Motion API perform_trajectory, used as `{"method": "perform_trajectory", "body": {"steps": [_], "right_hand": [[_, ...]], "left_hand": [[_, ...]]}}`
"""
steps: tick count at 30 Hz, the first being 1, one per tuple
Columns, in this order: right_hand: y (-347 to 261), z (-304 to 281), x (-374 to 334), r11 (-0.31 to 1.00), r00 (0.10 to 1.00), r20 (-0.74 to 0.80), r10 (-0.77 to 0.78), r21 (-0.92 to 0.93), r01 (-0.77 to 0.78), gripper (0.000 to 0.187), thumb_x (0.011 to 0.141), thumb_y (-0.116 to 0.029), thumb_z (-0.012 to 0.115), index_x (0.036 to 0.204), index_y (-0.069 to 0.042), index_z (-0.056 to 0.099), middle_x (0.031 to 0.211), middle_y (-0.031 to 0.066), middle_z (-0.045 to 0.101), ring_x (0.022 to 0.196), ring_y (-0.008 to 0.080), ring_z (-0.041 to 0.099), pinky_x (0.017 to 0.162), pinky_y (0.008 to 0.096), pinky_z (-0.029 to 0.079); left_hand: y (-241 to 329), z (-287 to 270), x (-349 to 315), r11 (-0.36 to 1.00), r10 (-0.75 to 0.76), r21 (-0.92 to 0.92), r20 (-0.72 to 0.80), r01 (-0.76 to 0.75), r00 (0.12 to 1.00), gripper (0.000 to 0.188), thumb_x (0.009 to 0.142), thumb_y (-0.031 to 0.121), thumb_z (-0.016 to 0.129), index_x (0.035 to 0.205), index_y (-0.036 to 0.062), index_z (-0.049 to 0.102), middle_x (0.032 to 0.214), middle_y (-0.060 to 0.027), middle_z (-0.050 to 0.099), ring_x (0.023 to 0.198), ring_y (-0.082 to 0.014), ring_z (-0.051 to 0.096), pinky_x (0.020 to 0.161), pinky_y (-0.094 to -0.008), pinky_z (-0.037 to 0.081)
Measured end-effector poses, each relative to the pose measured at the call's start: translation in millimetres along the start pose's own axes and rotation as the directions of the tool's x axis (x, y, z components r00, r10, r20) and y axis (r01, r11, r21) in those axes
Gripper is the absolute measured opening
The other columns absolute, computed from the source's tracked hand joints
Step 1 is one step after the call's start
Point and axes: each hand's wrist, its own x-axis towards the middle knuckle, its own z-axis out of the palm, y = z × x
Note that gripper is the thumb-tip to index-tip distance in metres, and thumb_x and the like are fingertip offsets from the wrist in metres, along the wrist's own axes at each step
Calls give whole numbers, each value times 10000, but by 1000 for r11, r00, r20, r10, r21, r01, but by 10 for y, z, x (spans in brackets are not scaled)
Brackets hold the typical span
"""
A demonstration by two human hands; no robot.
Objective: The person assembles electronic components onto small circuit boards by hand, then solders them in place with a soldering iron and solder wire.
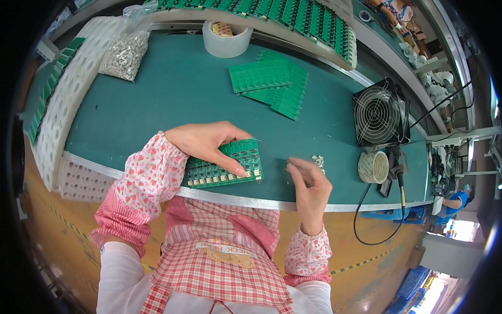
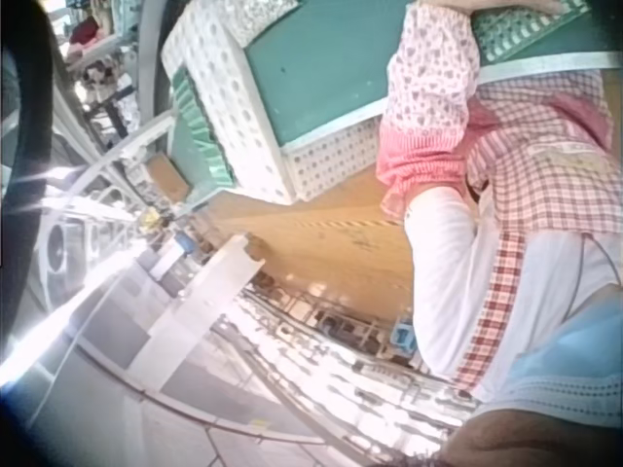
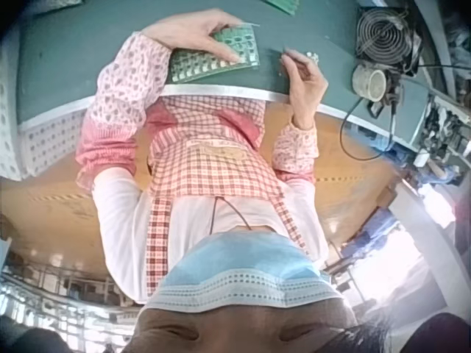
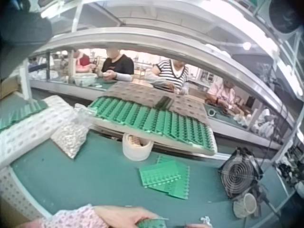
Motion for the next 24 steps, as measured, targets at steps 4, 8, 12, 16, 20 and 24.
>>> {"method": "perform_trajectory", "body": {"steps": [4,8,12,16,20,24], "right_hand": [[-7,6,53,807,937,76,-340,-489,332,145,796,11,673,940,17,657,1003,93,651,865,165,623,734,279,493],[-19,-181,9,689,879,22,-477,-611,390,247,785,-22,686,1025,-12,632,1051,87,632,928,171,581,769,304,472],[53,-863,-28,992,849,-519,-98,18,125,339,911,-159,590,1212,-17,524,1103,80,595,893,126,559,733,250,476],[574,-2124,-84,792,813,-552,183,573,211,394,935,-227,574,1242,1,481,1043,93,593,793,96,545,631,202,464],[830,-2782,5,601,799,-522,297,753,268,500,936,-304,566,1307,-8,408,1020,103,588,673,106,527,545,197,458],[908,-3060,168,690,910,-391,134,696,198,517,954,-356,517,1353,-54,391,1108,129,590,704,104,563,551,191,471]], "left_hand": [[49,-21,37,985,16,170,7,-17,1000,328,794,205,745,1009,0,606,849,-24,664,756,-47,578,645,-231,479],[167,36,99,873,17,487,-18,-6,1000,395,757,207,744,1058,16,575,798,-87,663,722,-206,637,640,-334,479],[235,121,226,733,-27,680,17,8,999,437,737,175,725,1111,25,556,817,-133,656,812,-317,628,743,-400,470],[310,217,254,623,-24,782,8,9,1000,464,724,172,721,1136,33,560,957,-146,615,970,-338,571,860,-416,416],[244,312,123,474,350,880,-157,-29,923,425,734,228,723,1077,32,567,972,-118,559,953,-326,527,856,-388,385],[456,405,-131,589,421,806,-368,60,829,309,847,315,569,791,36,449,775,-91,439,726,-264,416,710,-356,319]]}}
